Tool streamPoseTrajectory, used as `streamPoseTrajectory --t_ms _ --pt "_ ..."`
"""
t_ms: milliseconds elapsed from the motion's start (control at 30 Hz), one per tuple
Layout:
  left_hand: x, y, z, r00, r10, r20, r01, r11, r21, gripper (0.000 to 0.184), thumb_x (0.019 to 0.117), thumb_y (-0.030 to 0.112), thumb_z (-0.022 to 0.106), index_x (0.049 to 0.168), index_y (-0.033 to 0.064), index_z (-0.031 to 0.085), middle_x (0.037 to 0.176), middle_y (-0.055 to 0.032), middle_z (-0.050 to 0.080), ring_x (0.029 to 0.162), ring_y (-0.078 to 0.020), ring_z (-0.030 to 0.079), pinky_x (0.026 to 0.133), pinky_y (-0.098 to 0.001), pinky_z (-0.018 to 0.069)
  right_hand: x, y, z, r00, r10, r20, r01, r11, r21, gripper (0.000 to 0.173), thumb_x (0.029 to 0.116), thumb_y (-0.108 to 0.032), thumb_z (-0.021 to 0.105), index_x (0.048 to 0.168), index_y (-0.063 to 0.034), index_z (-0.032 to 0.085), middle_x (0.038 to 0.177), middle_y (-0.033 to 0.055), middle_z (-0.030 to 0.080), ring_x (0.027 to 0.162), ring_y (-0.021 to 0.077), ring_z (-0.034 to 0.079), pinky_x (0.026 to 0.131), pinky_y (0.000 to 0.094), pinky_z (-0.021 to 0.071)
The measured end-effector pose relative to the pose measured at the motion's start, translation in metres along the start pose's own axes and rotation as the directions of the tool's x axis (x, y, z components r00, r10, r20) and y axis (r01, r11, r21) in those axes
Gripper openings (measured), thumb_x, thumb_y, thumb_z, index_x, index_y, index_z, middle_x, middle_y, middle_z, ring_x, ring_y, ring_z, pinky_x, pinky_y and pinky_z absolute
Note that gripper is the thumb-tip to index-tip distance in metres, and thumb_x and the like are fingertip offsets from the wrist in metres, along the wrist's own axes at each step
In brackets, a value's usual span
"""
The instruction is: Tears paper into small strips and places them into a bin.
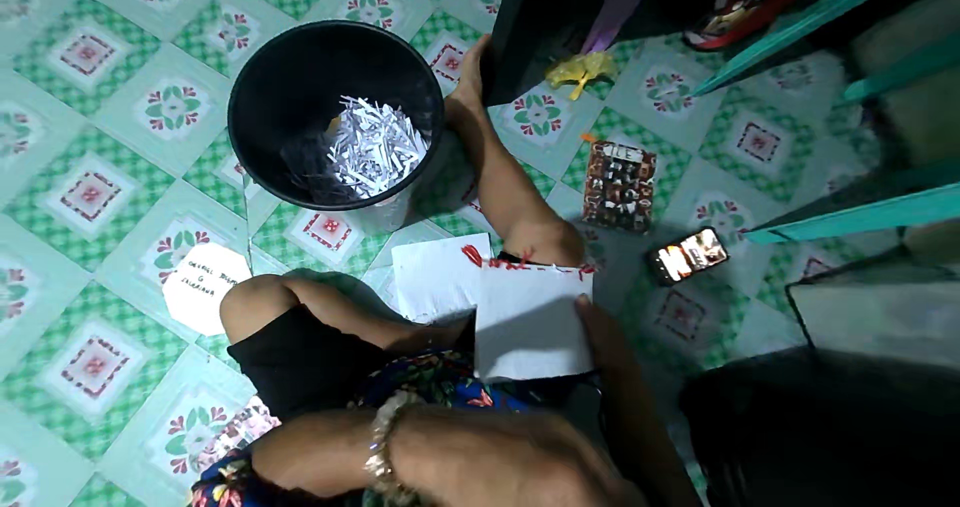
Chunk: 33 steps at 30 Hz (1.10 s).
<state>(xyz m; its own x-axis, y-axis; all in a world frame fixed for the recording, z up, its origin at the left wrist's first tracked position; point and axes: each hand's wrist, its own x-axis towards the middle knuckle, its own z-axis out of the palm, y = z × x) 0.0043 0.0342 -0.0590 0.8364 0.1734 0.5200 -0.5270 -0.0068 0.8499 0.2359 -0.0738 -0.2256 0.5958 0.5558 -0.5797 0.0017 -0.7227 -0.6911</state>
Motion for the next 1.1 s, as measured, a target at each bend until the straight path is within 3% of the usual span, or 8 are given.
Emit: streamPoseTrajectory --t_ms 100,167,333,500,667,800,1000,1100 --pt "-0.007 -0.065 0.003 0.949 -0.314 0.033 0.219 0.729 0.649 0.018 0.0962 0.016 0.067 0.099 0.0001 0.077 0.099 -0.0169 0.073 0.094 -0.0308 0.071 0.082 -0.0436 0.0562 -0.005 -0.009 0.000 1.000 0.010 -0.023 -0.011 0.999 -0.032 0.047 0.1116 -0.031 0.040 0.122 0.0098 0.061 0.107 0.0183 0.066 0.093 0.0146 0.063 0.087 0.0363 0.0526" --pt "-0.018 -0.101 0.006 0.839 -0.544 -0.003 0.331 0.507 0.796 0.030 0.0986 0.018 0.065 0.121 -0.0023 0.070 0.127 -0.0236 0.066 0.117 -0.0427 0.063 0.095 -0.0578 0.0493 -0.011 -0.015 0.003 0.998 0.051 -0.042 -0.047 0.996 0.081 0.048 0.1118 -0.030 0.040 0.135 0.0101 0.054 0.131 0.0243 0.060 0.115 0.0201 0.060 0.102 0.0390 0.0467" --pt "-0.043 -0.129 0.012 0.947 -0.314 -0.073 0.141 0.200 0.970 0.013 0.0911 0.002 0.066 0.100 0.0005 0.076 0.107 -0.0157 0.075 0.098 -0.0329 0.073 0.078 -0.0475 0.0584 -0.014 -0.022 0.011 0.994 0.062 -0.087 -0.034 0.953 0.302 0.042 0.1104 -0.028 0.044 0.135 0.0048 0.052 0.117 0.0123 0.063 0.097 0.0068 0.063 0.087 0.0278 0.0531" --pt "-0.044 -0.120 0.020 0.942 -0.325 -0.087 0.080 -0.037 0.996 0.009 0.0836 -0.002 0.067 0.085 0.0022 0.075 0.092 -0.0132 0.073 0.082 -0.0269 0.073 0.069 -0.0430 0.0567 -0.012 -0.025 0.011 0.991 0.065 -0.121 -0.027 0.956 0.293 0.044 0.1099 -0.027 0.045 0.138 0.0055 0.051 0.127 0.0155 0.061 0.108 0.0093 0.060 0.095 0.0292 0.0492" --pt "-0.040 -0.120 0.018 0.901 -0.424 -0.088 0.106 0.017 0.994 0.012 0.0866 -0.004 0.065 0.092 -0.0024 0.075 0.098 -0.0177 0.073 0.087 -0.0319 0.073 0.071 -0.0464 0.0576 -0.015 -0.024 0.013 0.989 0.064 -0.132 -0.012 0.932 0.363 0.037 0.1092 -0.025 0.048 0.128 0.0054 0.056 0.105 0.0062 0.064 0.088 -0.0002 0.063 0.080 0.0202 0.0530" --pt "-0.034 -0.117 0.013 0.878 -0.468 -0.096 0.176 0.129 0.976 0.011 0.0890 -0.005 0.061 0.088 -0.0055 0.072 0.093 -0.0199 0.072 0.086 -0.0351 0.072 0.071 -0.0469 0.0554 -0.017 -0.025 0.015 0.992 0.031 -0.122 0.024 0.903 0.429 0.038 0.1112 -0.026 0.041 0.134 0.0031 0.052 0.109 0.0043 0.063 0.092 -0.0021 0.063 0.081 0.0187 0.0534" --pt "-0.008 -0.101 -0.010 0.718 -0.678 -0.159 0.534 0.390 0.750 0.021 0.1000 0.006 0.057 0.101 -0.0104 0.070 0.108 -0.0280 0.070 0.106 -0.0447 0.067 0.092 -0.0580 0.0499 -0.019 -0.019 -0.006 0.993 -0.112 0.049 0.069 0.847 0.527 0.055 0.1122 -0.043 0.015 0.139 -0.0041 0.045 0.107 0.0034 0.068 0.092 0.0112 0.069 0.076 0.0337 0.0611" --pt "-0.002 -0.106 -0.020 0.723 -0.669 -0.173 0.618 0.514 0.595 0.029 0.0950 0.017 0.070 0.091 -0.0115 0.069 0.094 -0.0266 0.069 0.093 -0.0403 0.068 0.086 -0.0538 0.0515 -0.024 -0.021 -0.015 0.988 -0.143 0.057 0.090 0.833 0.545 0.060 0.1118 -0.043 0.010 0.137 -0.0025 0.047 0.106 0.0016 0.069 0.093 0.0085 0.070 0.079 0.0307 0.0610"
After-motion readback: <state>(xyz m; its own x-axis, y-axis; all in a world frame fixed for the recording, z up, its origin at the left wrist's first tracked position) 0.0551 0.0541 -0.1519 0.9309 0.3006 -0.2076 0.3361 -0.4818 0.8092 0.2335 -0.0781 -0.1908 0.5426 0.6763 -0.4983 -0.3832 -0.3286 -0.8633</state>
